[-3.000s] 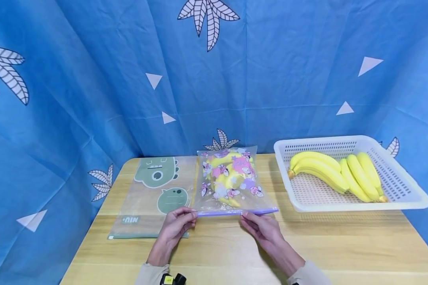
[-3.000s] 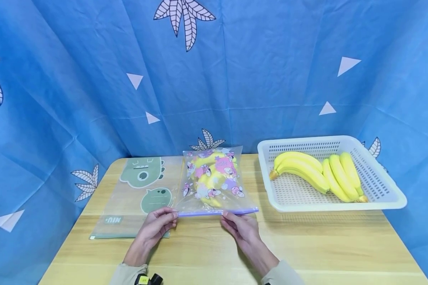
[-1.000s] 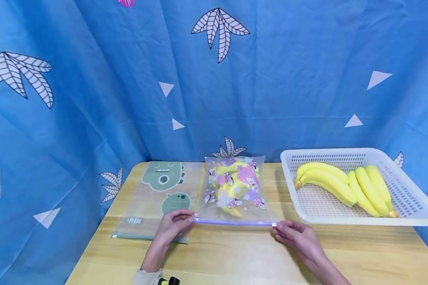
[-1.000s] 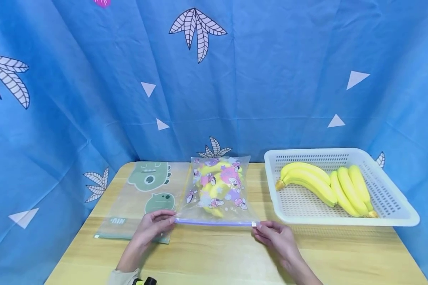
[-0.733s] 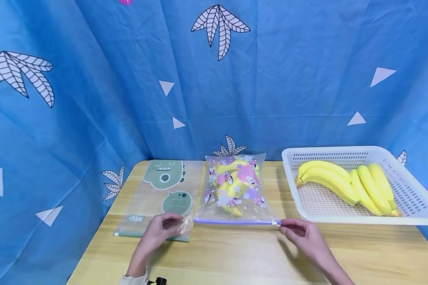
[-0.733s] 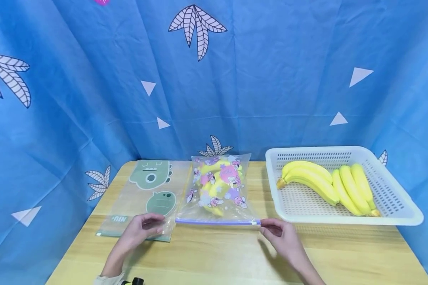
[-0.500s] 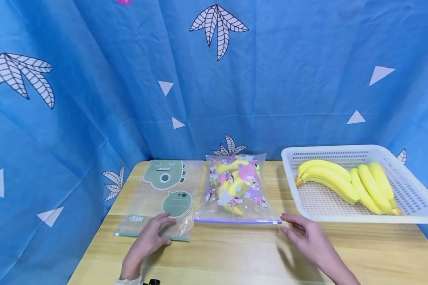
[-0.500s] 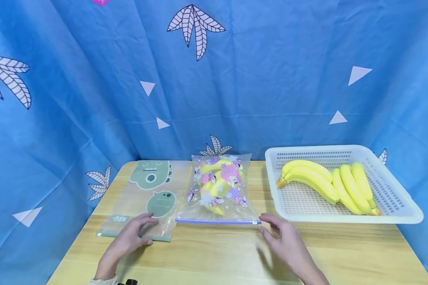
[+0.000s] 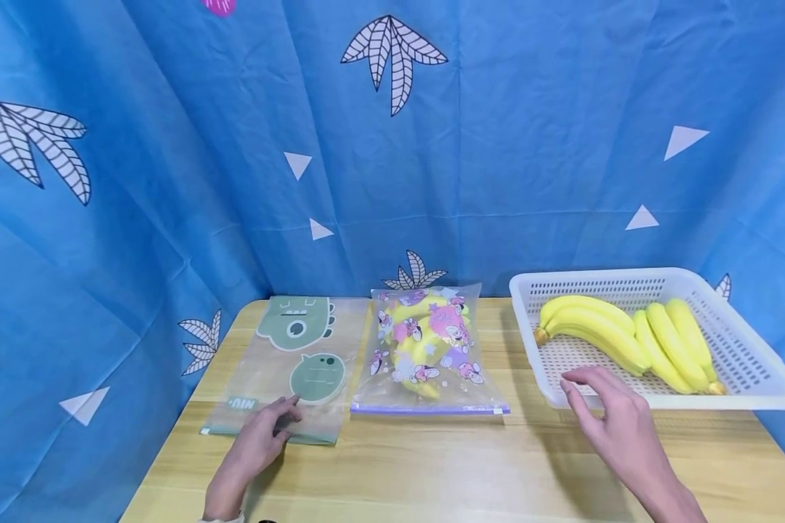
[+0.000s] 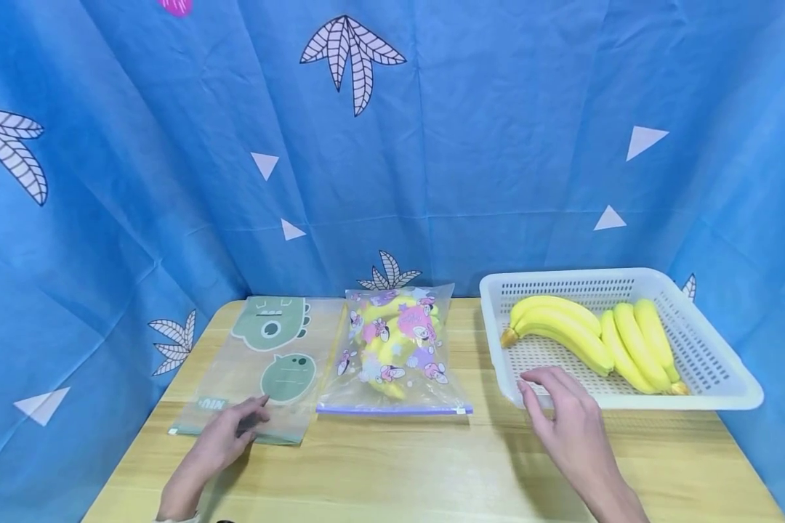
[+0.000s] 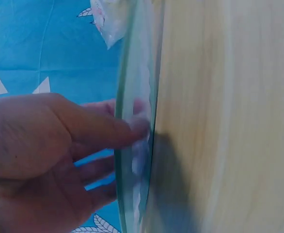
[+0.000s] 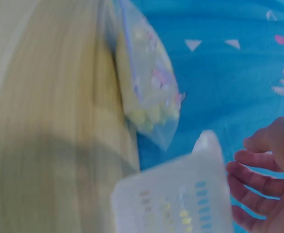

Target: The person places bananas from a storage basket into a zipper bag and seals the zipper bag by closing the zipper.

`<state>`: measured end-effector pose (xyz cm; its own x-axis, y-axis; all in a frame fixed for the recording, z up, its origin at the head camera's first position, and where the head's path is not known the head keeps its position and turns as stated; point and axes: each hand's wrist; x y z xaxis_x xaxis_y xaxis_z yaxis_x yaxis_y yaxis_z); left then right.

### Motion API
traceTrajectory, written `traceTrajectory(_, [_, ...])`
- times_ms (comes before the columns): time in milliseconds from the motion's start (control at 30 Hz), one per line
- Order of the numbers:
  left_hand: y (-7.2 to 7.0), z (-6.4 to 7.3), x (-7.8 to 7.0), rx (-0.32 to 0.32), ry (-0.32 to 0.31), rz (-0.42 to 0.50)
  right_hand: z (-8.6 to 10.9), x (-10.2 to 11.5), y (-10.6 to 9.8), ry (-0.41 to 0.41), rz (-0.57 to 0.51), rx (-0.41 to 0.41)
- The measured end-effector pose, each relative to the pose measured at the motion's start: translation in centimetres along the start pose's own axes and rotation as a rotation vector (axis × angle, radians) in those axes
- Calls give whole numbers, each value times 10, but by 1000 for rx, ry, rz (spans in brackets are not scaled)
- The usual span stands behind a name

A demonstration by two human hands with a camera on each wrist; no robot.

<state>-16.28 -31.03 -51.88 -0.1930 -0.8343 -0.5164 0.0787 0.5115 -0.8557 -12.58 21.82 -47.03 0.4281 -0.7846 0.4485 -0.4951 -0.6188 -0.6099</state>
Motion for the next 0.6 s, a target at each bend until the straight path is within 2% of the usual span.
traceTrajectory(267, [-4,2,7,8,56,-99,12,-23,4,-88,132,5])
traceTrajectory(467, [-8,-6,17,-39,44,-166,18,-30,7,-77,173,28])
traceTrajectory(600, [-11,-9,24,-100,76,-171,19,-33,8,-78,198,62])
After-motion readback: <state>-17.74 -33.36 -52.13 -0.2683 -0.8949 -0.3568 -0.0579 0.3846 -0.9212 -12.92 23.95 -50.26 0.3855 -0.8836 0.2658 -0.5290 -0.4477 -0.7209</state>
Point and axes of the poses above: each hand's wrist, its own z-axis away from the middle knuckle, its own y-axis out of the palm, x = y × z, and after that the axes turned 3 degrees about x, right-handed
